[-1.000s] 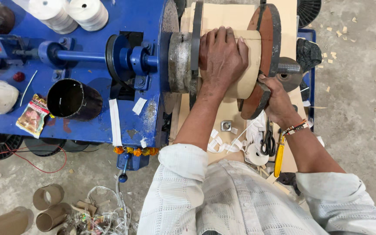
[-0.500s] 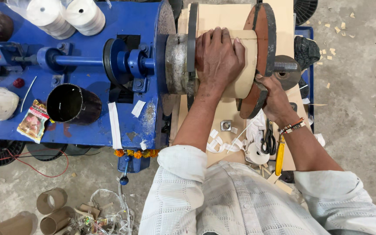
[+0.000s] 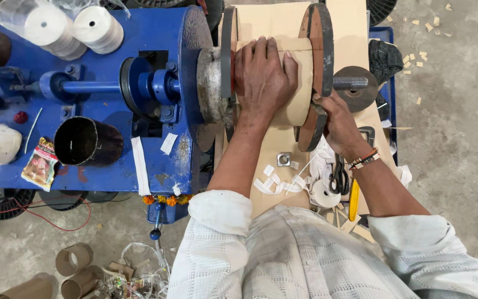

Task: The person assembles a cylindrical object using a blue machine. They secure a cardboard tube with a string, cut the string with scissors, apply glue to the edges, and attach a cardboard sheet to the cylinder. The person uses a clamp to secure the assembly and then removes the finished cylinder from the machine.

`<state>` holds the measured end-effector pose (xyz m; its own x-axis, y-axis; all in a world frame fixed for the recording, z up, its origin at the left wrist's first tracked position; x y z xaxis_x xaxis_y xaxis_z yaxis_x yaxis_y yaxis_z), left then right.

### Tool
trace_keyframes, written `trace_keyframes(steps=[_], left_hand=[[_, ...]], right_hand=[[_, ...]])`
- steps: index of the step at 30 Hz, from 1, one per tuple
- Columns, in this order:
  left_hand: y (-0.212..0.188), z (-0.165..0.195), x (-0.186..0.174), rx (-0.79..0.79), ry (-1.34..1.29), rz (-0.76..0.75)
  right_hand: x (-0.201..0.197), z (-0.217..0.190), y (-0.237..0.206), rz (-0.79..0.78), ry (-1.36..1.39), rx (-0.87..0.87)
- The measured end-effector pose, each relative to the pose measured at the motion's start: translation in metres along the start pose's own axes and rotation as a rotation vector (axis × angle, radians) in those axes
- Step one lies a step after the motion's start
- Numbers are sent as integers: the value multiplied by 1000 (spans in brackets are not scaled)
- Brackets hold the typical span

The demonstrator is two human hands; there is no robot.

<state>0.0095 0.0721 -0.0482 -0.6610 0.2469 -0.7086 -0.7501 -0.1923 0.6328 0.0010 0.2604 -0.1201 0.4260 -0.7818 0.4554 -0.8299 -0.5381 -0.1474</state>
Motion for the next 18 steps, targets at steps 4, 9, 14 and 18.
trace_keyframes(steps=[4, 9, 14, 18], left_hand=[[2, 0, 0, -24, 4, -16], [2, -2, 2, -23, 19, -32], [0, -5, 3, -21, 23, -103], [-1, -3, -2, -12, 44, -101]], right_hand=[[5, -1, -2, -17, 7, -13], [17, -9, -4, -19, -13, 25], [6, -6, -18, -46, -76, -48], [-41, 14, -30, 110, -677, -38]])
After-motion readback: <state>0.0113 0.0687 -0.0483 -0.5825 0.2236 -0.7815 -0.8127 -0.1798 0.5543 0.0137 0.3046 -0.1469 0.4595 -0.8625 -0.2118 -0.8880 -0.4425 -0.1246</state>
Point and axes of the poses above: each hand's wrist, its own y-axis towards the middle knuckle, its own x-axis out of the palm, z = x × y, the point moved 2 cm from there along y, towards the middle knuckle, and after that the axes turned 4 degrees about -z, right-handed, at the moved point
